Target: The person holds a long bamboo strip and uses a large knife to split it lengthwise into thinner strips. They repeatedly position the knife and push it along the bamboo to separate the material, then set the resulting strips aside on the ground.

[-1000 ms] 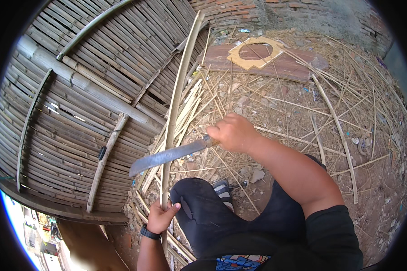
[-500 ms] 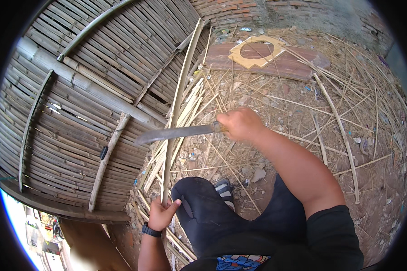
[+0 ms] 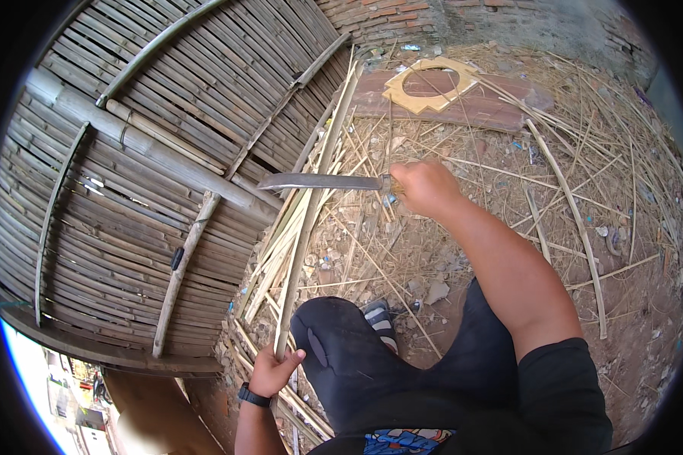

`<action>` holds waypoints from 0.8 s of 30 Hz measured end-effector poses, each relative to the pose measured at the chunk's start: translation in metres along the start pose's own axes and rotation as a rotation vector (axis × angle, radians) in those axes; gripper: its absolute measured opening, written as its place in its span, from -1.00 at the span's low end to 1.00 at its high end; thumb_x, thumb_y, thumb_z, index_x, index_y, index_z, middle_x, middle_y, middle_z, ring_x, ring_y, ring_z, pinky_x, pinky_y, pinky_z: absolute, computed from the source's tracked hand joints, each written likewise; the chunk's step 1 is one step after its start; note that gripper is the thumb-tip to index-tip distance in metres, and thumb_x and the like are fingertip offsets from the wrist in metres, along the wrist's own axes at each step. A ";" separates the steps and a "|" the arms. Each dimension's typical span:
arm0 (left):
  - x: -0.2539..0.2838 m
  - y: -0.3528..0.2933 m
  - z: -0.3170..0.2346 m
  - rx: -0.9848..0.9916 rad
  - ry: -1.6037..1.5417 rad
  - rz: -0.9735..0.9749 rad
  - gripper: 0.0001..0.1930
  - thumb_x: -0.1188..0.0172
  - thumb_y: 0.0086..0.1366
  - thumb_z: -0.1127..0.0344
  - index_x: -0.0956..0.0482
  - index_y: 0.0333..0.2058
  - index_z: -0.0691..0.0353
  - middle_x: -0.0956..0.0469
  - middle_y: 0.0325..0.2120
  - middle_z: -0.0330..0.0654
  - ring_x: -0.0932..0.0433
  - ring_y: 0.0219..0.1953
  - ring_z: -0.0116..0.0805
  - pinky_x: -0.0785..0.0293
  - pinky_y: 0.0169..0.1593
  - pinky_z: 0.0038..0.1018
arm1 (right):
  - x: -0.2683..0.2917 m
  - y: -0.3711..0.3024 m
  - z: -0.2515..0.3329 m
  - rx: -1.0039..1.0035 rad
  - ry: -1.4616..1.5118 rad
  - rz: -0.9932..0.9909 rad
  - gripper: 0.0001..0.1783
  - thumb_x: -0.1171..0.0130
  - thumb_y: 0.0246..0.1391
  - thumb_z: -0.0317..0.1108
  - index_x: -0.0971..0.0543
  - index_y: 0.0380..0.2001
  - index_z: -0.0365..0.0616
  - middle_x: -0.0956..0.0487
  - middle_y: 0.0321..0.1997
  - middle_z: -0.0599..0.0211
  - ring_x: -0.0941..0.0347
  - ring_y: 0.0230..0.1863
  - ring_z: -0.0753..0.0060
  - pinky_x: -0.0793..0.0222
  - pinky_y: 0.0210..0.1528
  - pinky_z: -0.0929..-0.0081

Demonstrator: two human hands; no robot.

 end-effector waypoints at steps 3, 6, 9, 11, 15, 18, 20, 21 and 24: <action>-0.010 0.001 -0.010 -0.004 -0.067 0.022 -0.70 -0.37 0.34 0.20 -0.49 -0.46 0.22 -0.41 -0.60 -0.44 -0.29 -0.52 -0.65 -0.24 -0.45 -0.59 | -0.006 -0.006 0.029 0.291 0.002 -0.074 -0.78 -0.32 -0.15 -0.45 -0.54 -0.37 0.00 -0.58 -0.52 0.24 -0.60 -0.38 0.05 -0.50 -0.26 0.10; -0.007 -0.002 -0.018 -0.051 0.010 0.013 -0.66 -0.28 0.41 0.12 -0.50 -0.43 0.26 -0.40 -0.61 -0.44 -0.28 -0.52 -0.64 -0.25 -0.45 -0.56 | -0.006 -0.023 0.081 0.568 -0.035 -0.163 -0.80 -0.33 -0.13 -0.44 -0.53 -0.39 0.02 -0.56 -0.54 0.28 -0.59 -0.41 0.12 -0.52 -0.26 0.20; 0.010 -0.006 0.005 -0.111 0.215 0.010 -0.54 -0.09 0.51 -0.03 -0.51 -0.38 0.31 -0.36 -0.65 -0.38 -0.27 -0.52 -0.61 -0.27 -0.45 -0.50 | -0.016 0.002 -0.010 0.097 0.073 -0.018 -0.81 -0.31 -0.04 -0.42 -0.58 -0.30 -0.02 -0.61 -0.46 0.22 -0.63 -0.30 0.08 -0.55 -0.16 0.17; 0.027 -0.021 -0.001 -0.114 0.217 -0.025 -0.52 -0.06 0.52 -0.03 -0.52 -0.41 0.31 -0.36 -0.66 -0.34 -0.28 -0.53 -0.56 -0.29 -0.45 -0.46 | 0.010 -0.009 -0.088 -0.609 0.155 -0.053 -0.80 -0.24 0.13 -0.36 -0.59 -0.16 -0.08 -0.67 -0.30 0.10 -0.65 -0.19 0.03 -0.55 -0.07 0.10; 0.038 -0.038 0.035 -0.115 0.291 0.051 -0.49 -0.02 0.53 -0.04 -0.49 -0.46 0.30 -0.37 -0.64 -0.32 -0.29 -0.51 -0.53 -0.30 -0.42 -0.44 | 0.001 -0.034 -0.167 -0.786 0.124 -0.067 -0.60 -0.26 0.11 -0.28 -0.58 0.01 -0.15 -0.67 -0.10 -0.06 -0.63 -0.05 -0.07 -0.51 0.06 0.06; 0.033 -0.034 0.031 -0.059 0.206 0.034 -0.50 -0.02 0.53 -0.04 -0.48 -0.46 0.30 -0.34 -0.62 -0.36 -0.28 -0.50 -0.53 -0.30 -0.41 -0.45 | -0.001 -0.031 -0.164 -0.759 0.197 -0.162 -0.52 -0.28 0.08 -0.25 -0.57 0.06 -0.18 -0.66 -0.07 -0.12 -0.61 -0.03 -0.11 -0.49 0.11 0.08; 0.032 -0.027 0.028 -0.080 0.195 0.026 -0.49 -0.01 0.54 -0.05 -0.46 -0.48 0.27 -0.30 -0.63 -0.40 -0.24 -0.50 -0.56 -0.26 -0.42 -0.49 | 0.006 -0.032 -0.168 -0.729 0.230 -0.273 -0.49 -0.29 0.07 -0.23 -0.57 0.09 -0.19 -0.66 -0.07 -0.14 -0.61 -0.02 -0.12 -0.48 0.12 0.09; 0.028 -0.025 0.028 -0.085 0.132 0.045 -0.48 0.01 0.54 -0.06 -0.44 -0.49 0.25 -0.29 -0.63 -0.41 -0.22 -0.51 -0.58 -0.23 -0.43 -0.50 | 0.006 -0.031 -0.174 -0.713 0.224 -0.327 -0.47 -0.30 0.07 -0.22 -0.56 0.10 -0.18 -0.66 -0.07 -0.14 -0.60 -0.02 -0.13 -0.47 0.12 0.10; 0.026 -0.023 0.027 -0.117 -0.022 0.106 -0.46 0.07 0.55 -0.09 -0.39 -0.52 0.20 -0.26 -0.62 -0.45 -0.18 -0.53 -0.62 -0.13 -0.46 -0.55 | 0.022 -0.028 -0.166 -0.684 0.294 -0.334 -0.47 -0.31 0.08 -0.19 -0.57 0.11 -0.15 -0.67 -0.12 -0.10 -0.62 -0.07 -0.11 -0.49 0.06 0.10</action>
Point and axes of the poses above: each hand's wrist, its own y-axis towards the middle knuckle, its own x-axis out of the back of the hand, z = x × y, the point moved 8 cm from there along y, towards the middle knuckle
